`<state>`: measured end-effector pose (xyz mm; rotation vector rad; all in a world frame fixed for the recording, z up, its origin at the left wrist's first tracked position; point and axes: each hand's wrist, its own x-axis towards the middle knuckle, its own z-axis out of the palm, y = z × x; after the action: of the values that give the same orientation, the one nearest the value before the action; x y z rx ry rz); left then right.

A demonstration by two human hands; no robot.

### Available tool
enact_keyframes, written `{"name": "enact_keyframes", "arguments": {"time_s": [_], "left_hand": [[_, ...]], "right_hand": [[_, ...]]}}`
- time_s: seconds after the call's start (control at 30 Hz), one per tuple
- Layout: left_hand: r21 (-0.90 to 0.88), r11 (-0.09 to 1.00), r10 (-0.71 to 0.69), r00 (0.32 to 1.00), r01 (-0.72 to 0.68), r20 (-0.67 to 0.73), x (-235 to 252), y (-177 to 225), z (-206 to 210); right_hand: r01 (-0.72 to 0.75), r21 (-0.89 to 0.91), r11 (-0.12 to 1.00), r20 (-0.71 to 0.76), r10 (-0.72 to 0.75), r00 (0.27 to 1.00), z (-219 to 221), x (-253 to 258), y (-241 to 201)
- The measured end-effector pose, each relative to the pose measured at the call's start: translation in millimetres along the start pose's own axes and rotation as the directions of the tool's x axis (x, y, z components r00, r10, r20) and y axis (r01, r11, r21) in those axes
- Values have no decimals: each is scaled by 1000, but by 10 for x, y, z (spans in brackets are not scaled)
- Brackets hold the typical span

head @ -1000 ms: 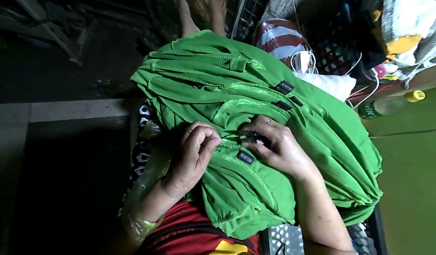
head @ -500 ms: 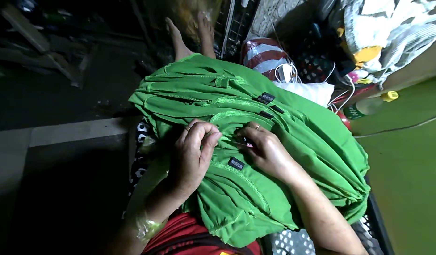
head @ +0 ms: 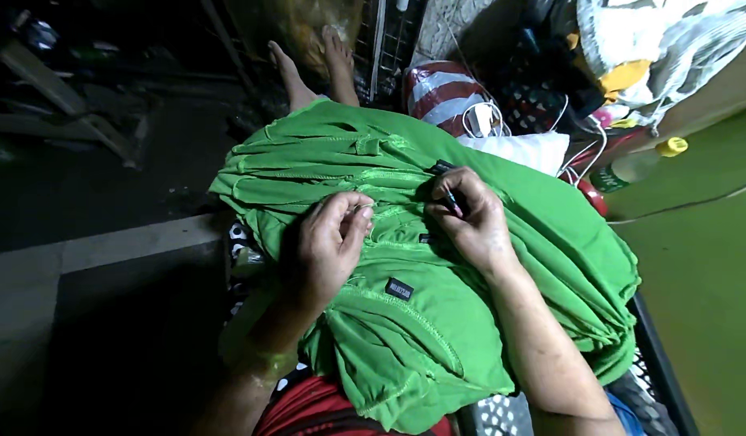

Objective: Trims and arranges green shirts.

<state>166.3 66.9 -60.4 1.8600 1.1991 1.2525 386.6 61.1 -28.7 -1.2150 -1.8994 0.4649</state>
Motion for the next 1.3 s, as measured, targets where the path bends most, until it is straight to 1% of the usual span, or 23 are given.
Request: {"name": "enact_keyframes", "arguments": {"time_s": [0.07,0.1,0.2,0.27,0.33,0.43,0.5,0.57,0.73,0.83,0.9,0.97,1.07,1.17,1.3], "left_hand": [[78,995,59,998,-59,3,-18,6,14],[124,989,80,997,-80,2,-16,22,30],[239,964,122,992,-116,-10,5,59,64],[256,951,183,983,-175,-7,6,29,60],[237,947,223,975,-215,-9,-2,-25,38],[176,969,175,985,-171,-4,-15,-63,6],[154,978,140,990,-140,7,-12,-49,-6],[136,982,132,991,-133,12,-11,-45,-10],[47,990,136,990,-134,-30,-63,-96,2],[-69,997,28,998,-31,-48,-82,-96,2],[-157,986,-59,997,50,-49,-73,-70,-3],[-209,974,-101,994,89,-47,-64,-49,-10],[-241,966,-111,993,96,-51,-58,-57,-13],[-269,959,-108,993,90,-53,-56,-81,-12],[-262,960,-115,992,99,-48,-65,-88,-12]], "right_hand": [[76,29,997,-20,-75,997,51,-8,8],[88,42,995,-21,-87,996,72,-9,8],[42,31,999,19,-42,999,71,-17,-14],[-17,-27,1000,83,19,996,35,-30,-23],[-7,-68,998,145,17,989,-2,-41,-11],[106,-119,987,176,-84,981,-13,-57,-3],[171,-195,966,173,-138,975,22,-61,-14],[204,-272,941,164,-163,973,61,-52,-57],[222,-394,892,134,-183,974,179,-33,-128],[233,-387,892,145,-191,971,177,-36,-118],[218,-330,918,176,-167,970,131,-28,-124],[197,-303,933,218,-133,967,92,-26,-152],[191,-350,917,200,-126,972,145,-28,-203],[215,-414,884,180,-152,972,215,-19,-222],[257,-447,857,176,-198,964,259,-5,-195]]}}
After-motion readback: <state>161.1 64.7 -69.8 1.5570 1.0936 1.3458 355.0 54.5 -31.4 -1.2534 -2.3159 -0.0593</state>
